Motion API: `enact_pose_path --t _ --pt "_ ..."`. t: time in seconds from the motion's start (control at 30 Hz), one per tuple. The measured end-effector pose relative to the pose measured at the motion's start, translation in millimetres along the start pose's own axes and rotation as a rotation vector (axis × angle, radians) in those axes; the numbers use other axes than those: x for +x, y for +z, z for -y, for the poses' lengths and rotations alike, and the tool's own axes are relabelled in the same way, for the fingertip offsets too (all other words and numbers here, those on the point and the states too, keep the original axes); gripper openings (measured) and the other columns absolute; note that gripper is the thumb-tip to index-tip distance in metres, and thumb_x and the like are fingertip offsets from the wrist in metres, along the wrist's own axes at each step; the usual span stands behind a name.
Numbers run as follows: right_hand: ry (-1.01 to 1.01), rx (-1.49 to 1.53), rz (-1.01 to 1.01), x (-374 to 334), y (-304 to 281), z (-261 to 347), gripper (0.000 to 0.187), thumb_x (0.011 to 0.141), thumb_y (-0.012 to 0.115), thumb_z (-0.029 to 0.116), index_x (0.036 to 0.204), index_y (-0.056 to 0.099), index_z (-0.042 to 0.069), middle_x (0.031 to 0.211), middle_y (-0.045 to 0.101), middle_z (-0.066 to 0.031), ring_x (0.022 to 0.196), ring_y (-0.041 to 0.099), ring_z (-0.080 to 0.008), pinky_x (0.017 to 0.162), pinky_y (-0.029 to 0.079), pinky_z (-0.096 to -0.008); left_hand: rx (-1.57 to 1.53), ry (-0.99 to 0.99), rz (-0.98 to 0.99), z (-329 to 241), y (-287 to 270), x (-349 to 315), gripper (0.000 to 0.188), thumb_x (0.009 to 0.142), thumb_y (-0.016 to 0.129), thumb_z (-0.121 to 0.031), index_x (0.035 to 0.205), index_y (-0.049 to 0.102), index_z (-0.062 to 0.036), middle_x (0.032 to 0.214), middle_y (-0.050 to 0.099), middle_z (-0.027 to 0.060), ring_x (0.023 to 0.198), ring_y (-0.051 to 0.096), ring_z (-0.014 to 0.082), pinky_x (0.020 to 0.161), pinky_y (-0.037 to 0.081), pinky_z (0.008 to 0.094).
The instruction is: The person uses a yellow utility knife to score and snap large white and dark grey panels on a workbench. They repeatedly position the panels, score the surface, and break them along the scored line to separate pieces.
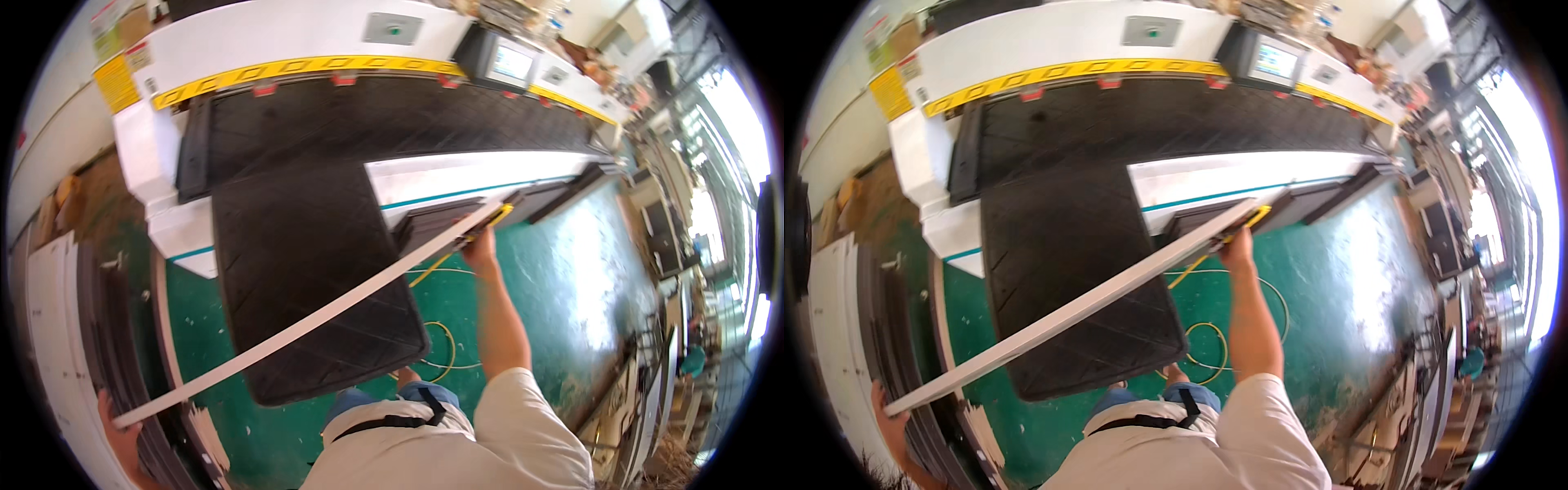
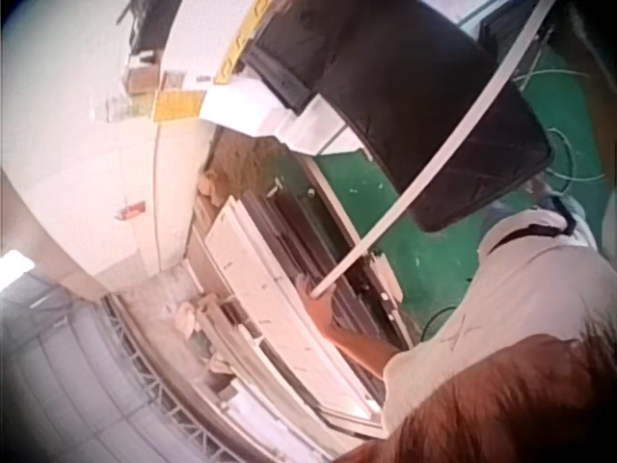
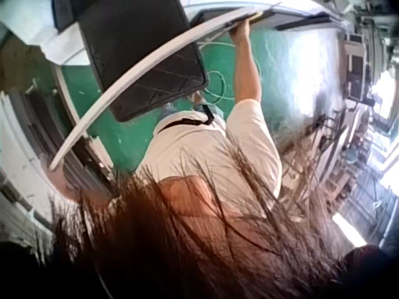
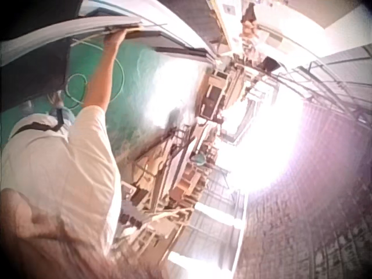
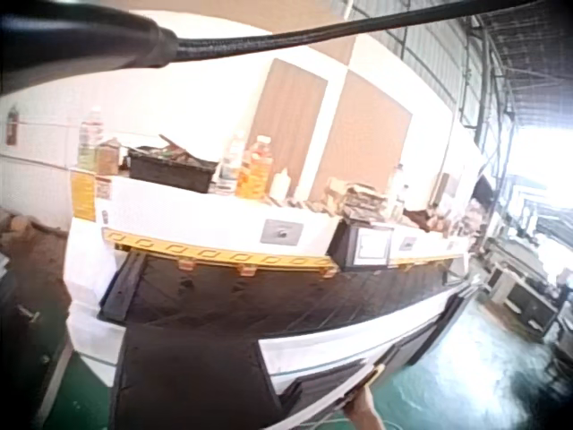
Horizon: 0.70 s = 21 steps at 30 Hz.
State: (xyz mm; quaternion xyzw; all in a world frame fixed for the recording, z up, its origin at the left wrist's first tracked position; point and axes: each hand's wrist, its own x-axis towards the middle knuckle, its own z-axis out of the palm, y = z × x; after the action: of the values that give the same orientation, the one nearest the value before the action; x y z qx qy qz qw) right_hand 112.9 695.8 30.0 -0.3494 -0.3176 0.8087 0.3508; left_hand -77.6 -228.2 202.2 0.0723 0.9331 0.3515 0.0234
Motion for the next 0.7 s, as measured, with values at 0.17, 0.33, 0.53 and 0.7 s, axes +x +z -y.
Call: enact_pose_path --t 0.17,0.33,0.53,0.7 --pt "0.087 -0.051 -0.039 -5.0 -47.6 -12.8 0.035 0.108 0.043 0.039 0.127 0.057 0.013 0.109 0.068 -0.0070 0.091 0.067 -0.0277 0.065 0.054 -0.0445 -0.309 0.048 0.012 126.7 106.2 11.6 0.068 0.096 0.072 -0.021 0.154 0.042 -0.0008 0.142 0.058 0.0159 0.131 0.058 0.0235 0.110 0.045 0.0378" --pt "0.103 -0.022 -0.436 -44.8 -32.0 21.7 0.034 0.100 0.063 0.048 0.104 0.065 0.014 0.084 0.061 -0.0010 0.073 0.058 -0.0184 0.057 0.047 -0.0389 -0.224 -0.022 -0.001 -6.5 118.9 27.4 0.066 0.091 0.076 -0.021 0.146 0.047 0.0009 0.132 0.062 0.0160 0.121 0.061 0.0241 0.103 0.048 0.0370" --pt "0.032 0.141 -0.590 -128.8 -253.7 116.3 0.039 0.095 0.071 0.058 0.085 0.061 0.021 0.066 0.055 0.0045 0.052 0.051 -0.0144 0.046 0.040 -0.0335 -0.239 0.231 0.085 -233.2 131.3 11.4 0.063 0.085 0.081 -0.022 0.136 0.054 0.0029 0.119 0.066 0.0161 0.109 0.066 0.0249 0.095 0.052 0.0360" --pt "-0.234 0.494 -0.682 -175.1 -520.3 112.5 0.043 0.098 0.064 0.061 0.102 0.065 0.019 0.086 0.066 0.0009 0.076 0.065 -0.0210 0.065 0.055 -0.0397 -0.341 0.554 0.382 -409.5 219.3 4.3 0.061 0.079 0.086 -0.022 0.127 0.059 0.0046 0.108 0.070 0.0161 0.098 0.069 0.0255 0.088 0.055 0.0352"
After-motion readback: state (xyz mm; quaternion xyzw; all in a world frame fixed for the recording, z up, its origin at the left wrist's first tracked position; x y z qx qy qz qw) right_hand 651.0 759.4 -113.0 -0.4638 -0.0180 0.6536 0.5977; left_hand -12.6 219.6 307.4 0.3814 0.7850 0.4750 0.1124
